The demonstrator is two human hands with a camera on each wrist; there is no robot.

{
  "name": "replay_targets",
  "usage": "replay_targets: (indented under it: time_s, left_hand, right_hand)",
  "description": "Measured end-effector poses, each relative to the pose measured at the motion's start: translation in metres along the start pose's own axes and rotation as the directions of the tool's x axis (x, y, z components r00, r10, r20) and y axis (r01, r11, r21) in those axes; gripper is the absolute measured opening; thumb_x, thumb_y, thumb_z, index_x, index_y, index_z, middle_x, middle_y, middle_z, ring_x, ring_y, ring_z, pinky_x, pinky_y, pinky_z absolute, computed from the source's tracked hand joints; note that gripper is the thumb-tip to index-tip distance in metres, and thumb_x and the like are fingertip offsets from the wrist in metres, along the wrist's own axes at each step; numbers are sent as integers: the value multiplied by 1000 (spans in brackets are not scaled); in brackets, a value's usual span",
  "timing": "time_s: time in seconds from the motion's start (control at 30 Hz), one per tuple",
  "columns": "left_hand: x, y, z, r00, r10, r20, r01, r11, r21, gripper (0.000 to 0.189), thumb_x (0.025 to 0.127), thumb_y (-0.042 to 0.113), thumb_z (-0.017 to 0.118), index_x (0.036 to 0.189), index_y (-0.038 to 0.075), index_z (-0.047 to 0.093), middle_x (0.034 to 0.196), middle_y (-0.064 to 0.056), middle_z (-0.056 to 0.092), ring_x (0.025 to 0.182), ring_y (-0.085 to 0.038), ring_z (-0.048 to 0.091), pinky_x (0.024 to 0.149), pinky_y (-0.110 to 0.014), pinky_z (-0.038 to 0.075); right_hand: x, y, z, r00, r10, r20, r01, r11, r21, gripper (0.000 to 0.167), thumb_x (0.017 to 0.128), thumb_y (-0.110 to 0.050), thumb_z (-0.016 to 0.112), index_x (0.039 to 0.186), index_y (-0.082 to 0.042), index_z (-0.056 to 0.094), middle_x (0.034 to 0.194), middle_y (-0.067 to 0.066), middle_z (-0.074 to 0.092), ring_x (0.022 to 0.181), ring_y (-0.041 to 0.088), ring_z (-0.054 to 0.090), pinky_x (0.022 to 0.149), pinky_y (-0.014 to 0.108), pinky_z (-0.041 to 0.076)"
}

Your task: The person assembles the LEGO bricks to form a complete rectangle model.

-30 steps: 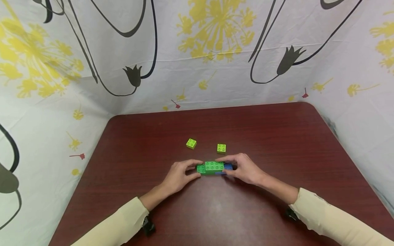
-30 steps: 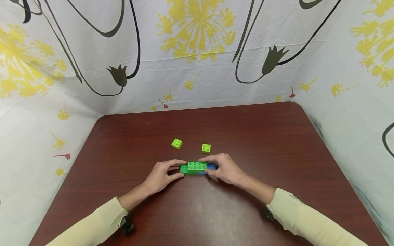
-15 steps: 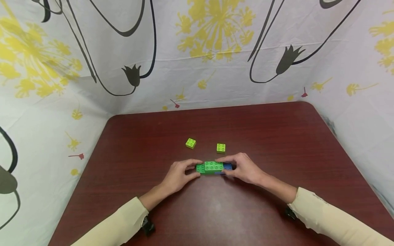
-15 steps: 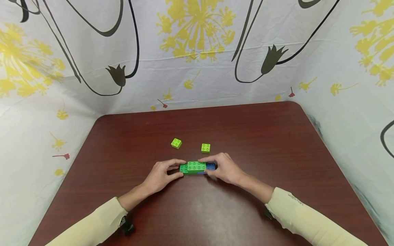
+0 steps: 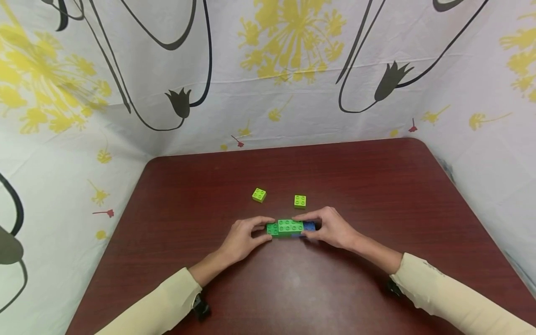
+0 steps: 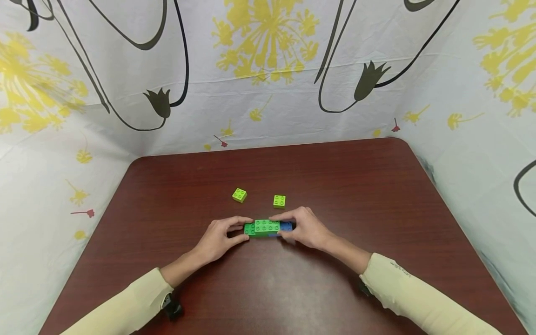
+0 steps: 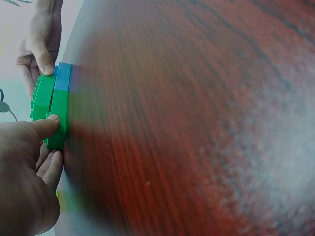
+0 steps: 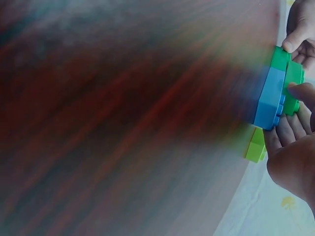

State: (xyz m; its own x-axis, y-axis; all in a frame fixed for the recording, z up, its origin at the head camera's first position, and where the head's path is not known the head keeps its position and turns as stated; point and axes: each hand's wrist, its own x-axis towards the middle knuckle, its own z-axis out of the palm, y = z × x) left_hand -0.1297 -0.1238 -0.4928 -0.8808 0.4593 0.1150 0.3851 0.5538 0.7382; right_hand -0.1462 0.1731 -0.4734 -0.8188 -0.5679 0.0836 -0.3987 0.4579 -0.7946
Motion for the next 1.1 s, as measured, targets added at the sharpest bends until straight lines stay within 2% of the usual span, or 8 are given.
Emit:
replay_targets:
  time_s: [0.23,0.4,0.53,0.67,0.8,0.93,1.1]
  left_hand:
    - [2,0,0,999,49,15,-49,998,35,47,92,21,87,137,16,72,132,1,73,117,-12,70,98,-34,58]
    - [7,6,0,994,105,-6,-104,994,40,53,93,24,86,142,14,69,136,2,72,122,-13,68,101,-40,56]
    - [11,10,3,990,140,-23,-139,990,34,51,94,25,85,141,15,70,135,2,72,115,-14,70,96,-40,57]
    - [13,12,7,988,152,-29,-151,988,29,47,94,25,85,139,17,72,132,3,74,109,-11,71,92,-38,58]
    - [14,13,10,987,158,-42,-157,987,32,44,95,24,84,137,19,73,130,3,74,112,-10,71,91,-37,59]
    - [14,13,11,985,164,-54,-162,986,34,42,95,24,83,136,20,74,129,4,75,113,-9,70,91,-36,59]
    - [15,12,12,985,165,-56,-164,986,25,41,95,23,84,135,18,75,128,4,75,112,-9,71,90,-35,59]
  right_hand:
    - [0,3,0,1000,-8,-1,8,1000,18,41,88,-4,86,128,-14,79,118,4,78,86,12,68,72,26,56]
    - [0,5,1,1000,1,9,-2,998,64,41,89,-5,86,129,-11,78,119,6,78,92,11,71,77,30,59]
    - [-1,7,0,1000,24,20,-26,995,94,41,90,-8,87,130,-9,77,121,9,77,91,12,72,77,28,58]
    - [-2,7,-1,998,53,41,-57,992,109,43,91,-11,86,133,-10,76,124,10,76,90,14,71,76,27,57]
    - [-3,5,-2,997,59,52,-65,992,112,46,93,-15,86,137,-10,73,127,10,75,92,15,71,78,28,57]
    - [-2,1,0,999,39,28,-42,993,113,48,92,-19,87,137,-10,73,127,7,75,96,14,72,80,28,59]
    - [0,-1,3,1000,1,-27,0,999,49,38,91,-17,87,128,-12,79,117,3,79,90,9,72,76,25,58]
